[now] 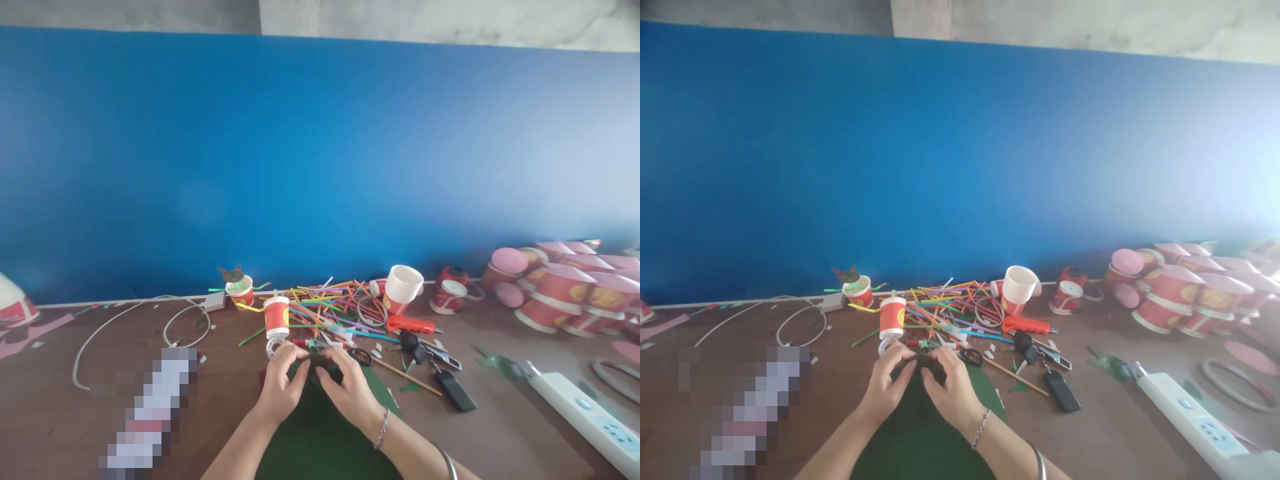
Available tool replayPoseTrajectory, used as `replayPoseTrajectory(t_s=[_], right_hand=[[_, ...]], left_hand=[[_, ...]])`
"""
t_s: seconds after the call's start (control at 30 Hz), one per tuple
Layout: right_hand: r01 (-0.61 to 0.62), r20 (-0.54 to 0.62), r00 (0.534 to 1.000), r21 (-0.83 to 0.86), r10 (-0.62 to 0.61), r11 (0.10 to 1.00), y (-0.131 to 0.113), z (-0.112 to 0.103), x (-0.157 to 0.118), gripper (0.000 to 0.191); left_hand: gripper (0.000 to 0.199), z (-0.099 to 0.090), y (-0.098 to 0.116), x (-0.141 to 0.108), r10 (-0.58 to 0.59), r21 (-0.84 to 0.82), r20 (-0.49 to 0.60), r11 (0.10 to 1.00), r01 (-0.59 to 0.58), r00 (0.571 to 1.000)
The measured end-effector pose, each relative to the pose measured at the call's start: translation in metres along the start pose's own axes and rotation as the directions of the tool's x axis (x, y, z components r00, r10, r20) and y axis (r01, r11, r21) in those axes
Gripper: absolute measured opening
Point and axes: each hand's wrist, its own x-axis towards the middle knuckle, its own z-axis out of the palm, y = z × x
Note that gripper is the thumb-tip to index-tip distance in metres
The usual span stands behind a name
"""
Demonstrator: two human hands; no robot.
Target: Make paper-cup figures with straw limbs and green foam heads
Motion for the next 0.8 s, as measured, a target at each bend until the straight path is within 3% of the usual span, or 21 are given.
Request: replayPoseTrajectory(t_s=[0.2,0.33,0.6,0.7,0.8], right_hand=[[0.115,-0.062,0.990,-0.137,-0.125,0.984,0.001,-0.001,-0.001,0.013],[0.206,-0.039,0.976,-0.163,-0.214,0.965,0.002,-0.001,-0.003,0.014],[0.229,0.112,0.970,-0.125,-0.216,0.965,-0.003,-0.004,0.002,0.024],[0.113,-0.011,0.993,-0.276,-0.120,0.954,0.015,-0.023,0.018,0.020],[-0.081,-0.156,0.988,-0.554,-0.007,0.829,0.045,-0.049,0.035,0.028]], left_hand=[[0.020,0.002,0.001,-0.001,-0.118,-0.069,0.098,0.990,0.125,0.988],[0.036,0.005,0.004,-0.003,-0.096,-0.124,0.186,0.985,0.120,0.978],[0.042,0.012,-0.002,-0.009,-0.225,-0.279,0.083,0.930,0.239,0.971],[0.042,0.013,-0.005,-0.005,-0.360,-0.541,0.083,0.767,0.346,0.929],[0.048,0.014,-0.004,0.002,-0.435,-0.766,0.151,0.516,0.383,0.888]])
